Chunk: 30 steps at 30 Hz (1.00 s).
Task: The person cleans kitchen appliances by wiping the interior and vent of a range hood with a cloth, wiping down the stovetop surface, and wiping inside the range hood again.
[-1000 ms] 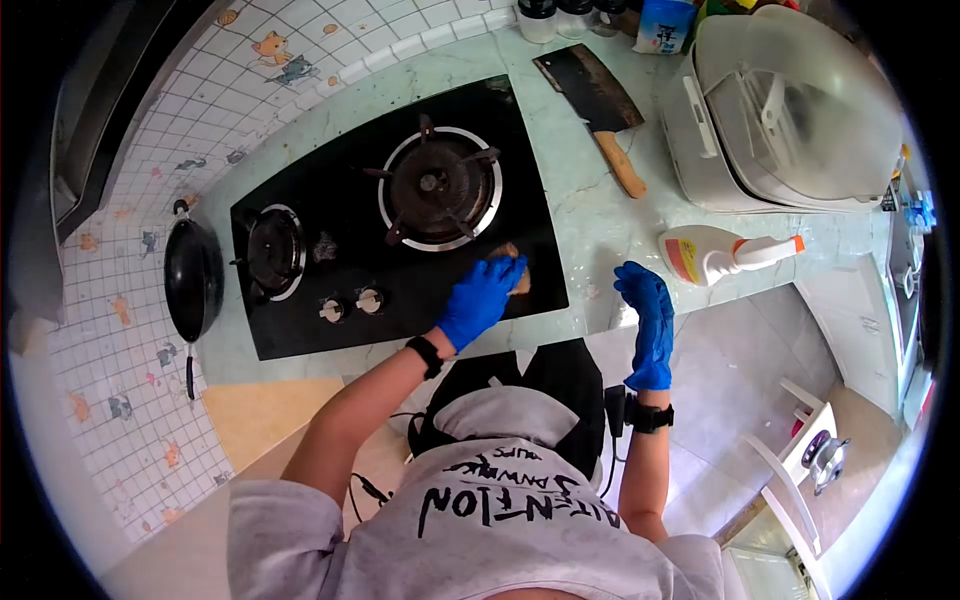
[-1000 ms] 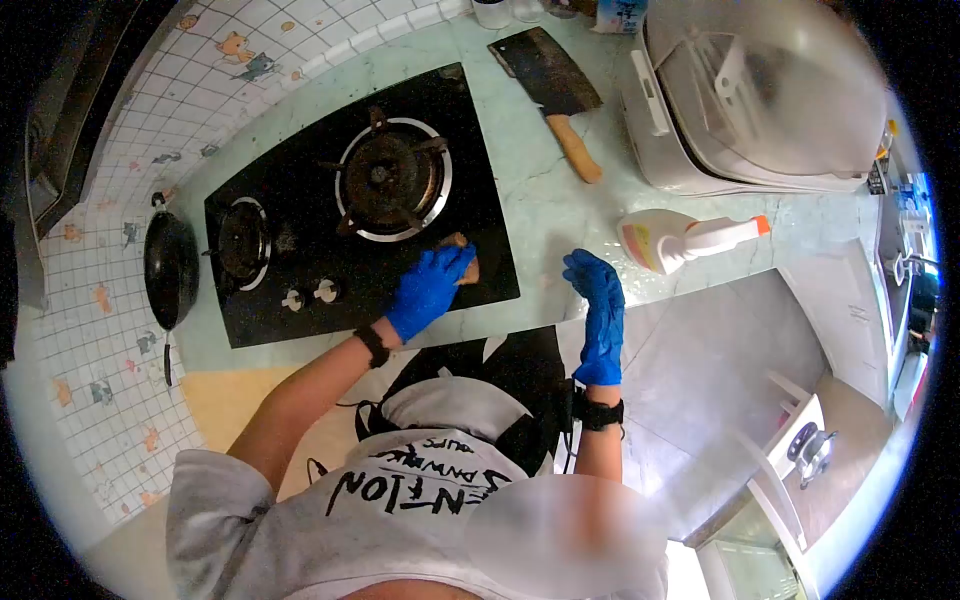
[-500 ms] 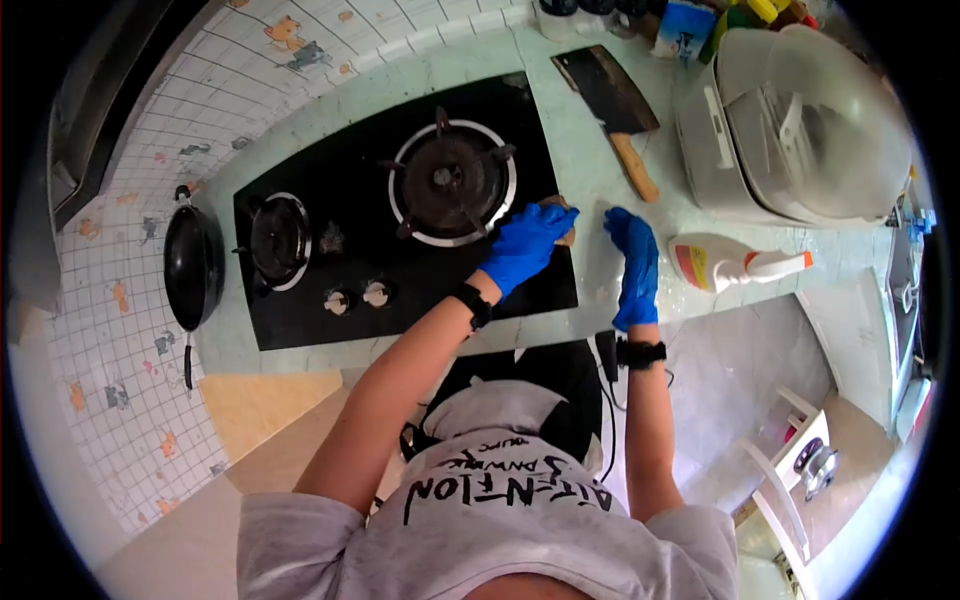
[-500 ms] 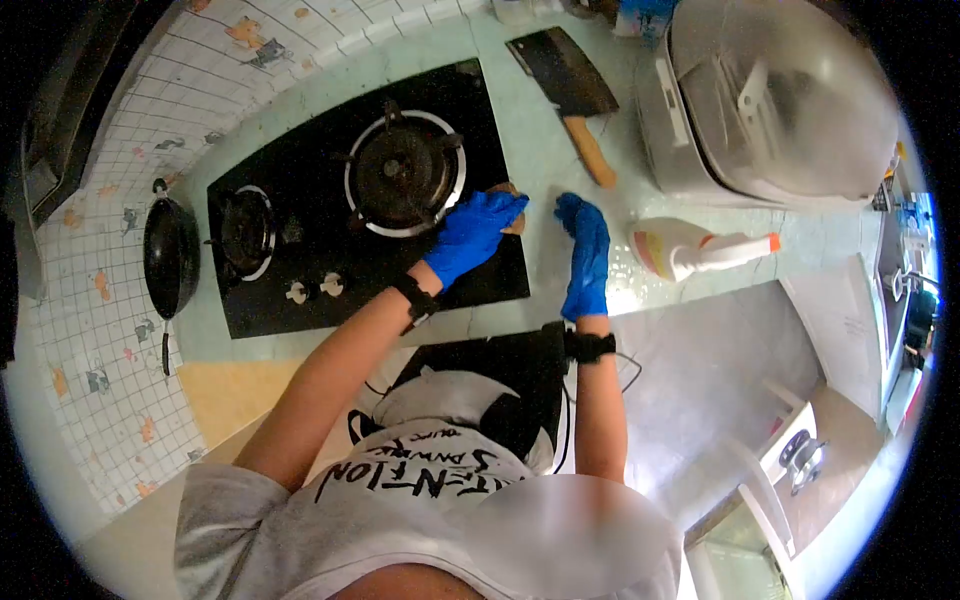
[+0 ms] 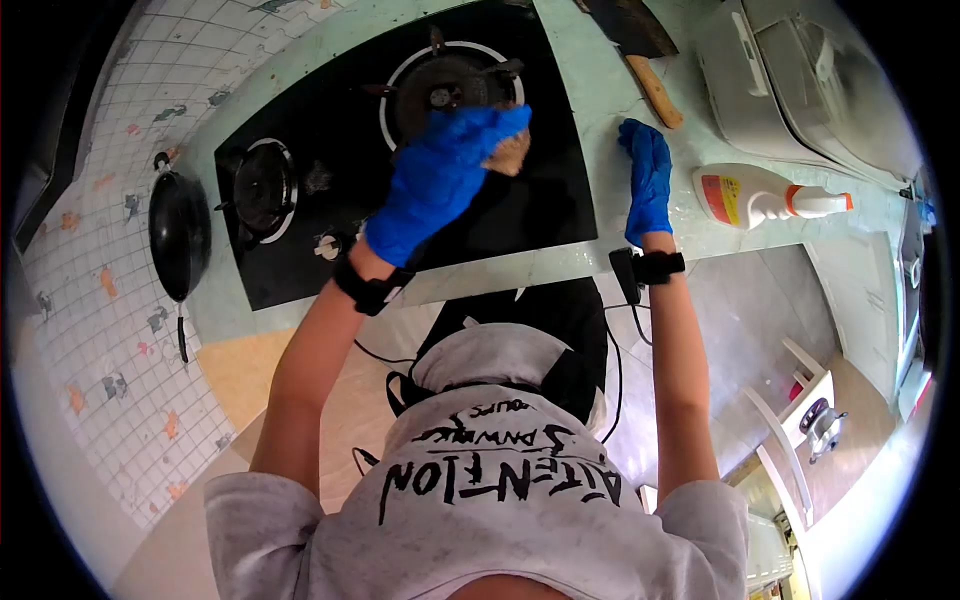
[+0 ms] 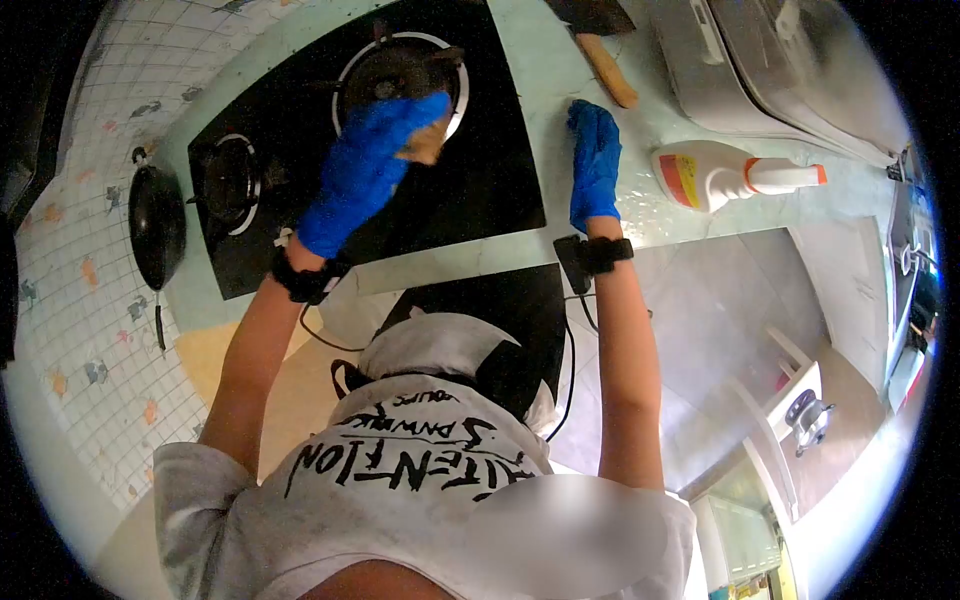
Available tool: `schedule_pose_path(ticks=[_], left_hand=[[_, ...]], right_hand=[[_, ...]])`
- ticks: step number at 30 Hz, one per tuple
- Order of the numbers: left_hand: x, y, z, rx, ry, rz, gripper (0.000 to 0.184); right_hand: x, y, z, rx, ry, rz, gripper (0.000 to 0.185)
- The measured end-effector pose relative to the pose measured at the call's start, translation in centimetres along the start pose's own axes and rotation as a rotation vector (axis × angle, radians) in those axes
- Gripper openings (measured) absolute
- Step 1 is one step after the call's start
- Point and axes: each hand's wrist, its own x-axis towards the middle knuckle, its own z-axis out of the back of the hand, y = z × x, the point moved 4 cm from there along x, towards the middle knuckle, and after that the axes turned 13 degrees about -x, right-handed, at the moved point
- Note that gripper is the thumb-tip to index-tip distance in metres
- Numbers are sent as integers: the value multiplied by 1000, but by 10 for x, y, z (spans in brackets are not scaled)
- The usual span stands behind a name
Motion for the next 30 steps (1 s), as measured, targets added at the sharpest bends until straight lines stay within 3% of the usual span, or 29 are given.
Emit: schedule_pose_path(ticks=[2, 5, 6, 9, 11, 13, 15, 16, 17, 18, 19, 20, 22, 23, 24, 26, 27, 30], left_hand=[[4, -2, 38, 93, -62, -10, 47], [18, -6, 113, 50, -352, -265, 38], [15, 3, 135, 15, -468, -282, 36], [20, 0, 204, 78, -712, -351, 37], [15, -4, 231, 14, -916, -236, 47], [17, -8, 259, 151, -1012, -149, 48], [23, -3, 281, 149, -1154, -99, 46], [29, 5, 288, 43, -1258, -74, 44], [35, 7, 297, 17, -1300, -86, 42], [41, 10, 304, -10, -1342, -99, 41], [54, 8, 312, 142, -1204, -93, 40], [68, 8, 314, 282, -1073, -75, 38], [98, -20, 299, 434, -975, -278, 34], [113, -33, 291, 508, -923, -379, 31], [112, -32, 301, 501, -1008, -329, 35], [102, -13, 337, 547, -1220, -260, 46], [96, 3, 359, 594, -1347, -230, 53], [115, -28, 371, 288, -1606, -470, 51]], right_hand=[[7, 1, -11, -189, -166, 115, 24], [17, 22, -42, -602, -344, 489, 21], [19, 30, -51, -567, -248, 392, 26], [23, 21, -80, -654, -216, 542, 37], [20, 7, -96, -599, -164, 506, 47], [13, 16, -102, -483, -79, 360, 48], [11, 24, -102, -459, -80, 398, 43], [23, 4, -110, -286, -40, 318, 42], [17, 22, -107, -466, -69, 398, 41], [17, 25, -106, -333, -34, 271, 39], [18, 21, -108, -211, 4, 147, 37], [22, 11, -109, -315, -37, 264, 38], [22, -2, -114, -404, -80, 391, 39], [23, -8, -116, -528, -55, 329, 40], [23, -15, -119, -656, -26, 265, 41], [23, -28, -126, -501, -37, 227, 42], [21, -16, -123, -618, -13, 204, 43], [23, -12, -124, -759, 35, 170, 45]])
